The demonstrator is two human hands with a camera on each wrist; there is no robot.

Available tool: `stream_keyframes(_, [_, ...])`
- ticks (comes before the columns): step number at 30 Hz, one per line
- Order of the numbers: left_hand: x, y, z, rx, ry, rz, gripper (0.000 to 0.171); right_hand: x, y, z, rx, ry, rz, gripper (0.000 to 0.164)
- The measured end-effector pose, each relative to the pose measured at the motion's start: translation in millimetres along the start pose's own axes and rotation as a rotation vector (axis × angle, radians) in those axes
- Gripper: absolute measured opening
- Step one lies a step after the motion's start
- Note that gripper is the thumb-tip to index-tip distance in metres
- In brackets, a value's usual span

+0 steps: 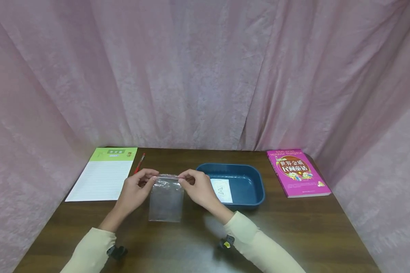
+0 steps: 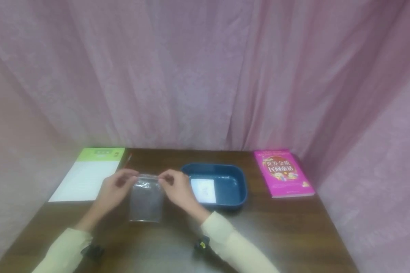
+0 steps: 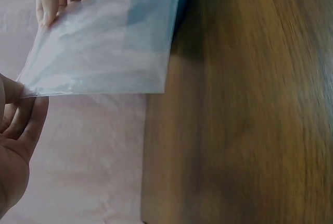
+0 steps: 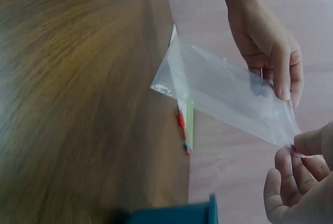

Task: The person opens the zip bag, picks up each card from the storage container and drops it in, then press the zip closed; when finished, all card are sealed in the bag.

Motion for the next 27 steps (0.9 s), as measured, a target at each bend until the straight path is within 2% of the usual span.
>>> stream_keyframes(9, [-26.9, 0.0, -22.0, 0.042, 0.073, -0.073, 0.019, -7, 15, 32, 0.010, 0.053, -0.005, 0.013])
stream_keyframes(16, [-45.8, -0.7, -40.9, 0.103, 0.158, -0.070, 0.017, -5, 33, 59, -0.037, 0.056, 0.006, 0.008])
stream_keyframes(22, [-57.9, -2.4, -60.5, 0.156, 0.186, -0.068, 0.017, -5, 50, 82, -0.077, 0.083, -0.007, 0.006])
stream_keyframes(27, [-68.9, -2.3, -74.7, 0.176, 0.191, -0.124, 0.019, -4, 61, 100, -0.059, 0.084, -0.020, 0.008])
Point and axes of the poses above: each hand's wrist, its own y-axis away from the middle knuckle, its own z-axis out of the back of the hand, x = y × z, the point moved 2 cm from there along -y, towards the middle knuckle, and after that the axes turned 4 degrees about -y, right-handed, at the moved point
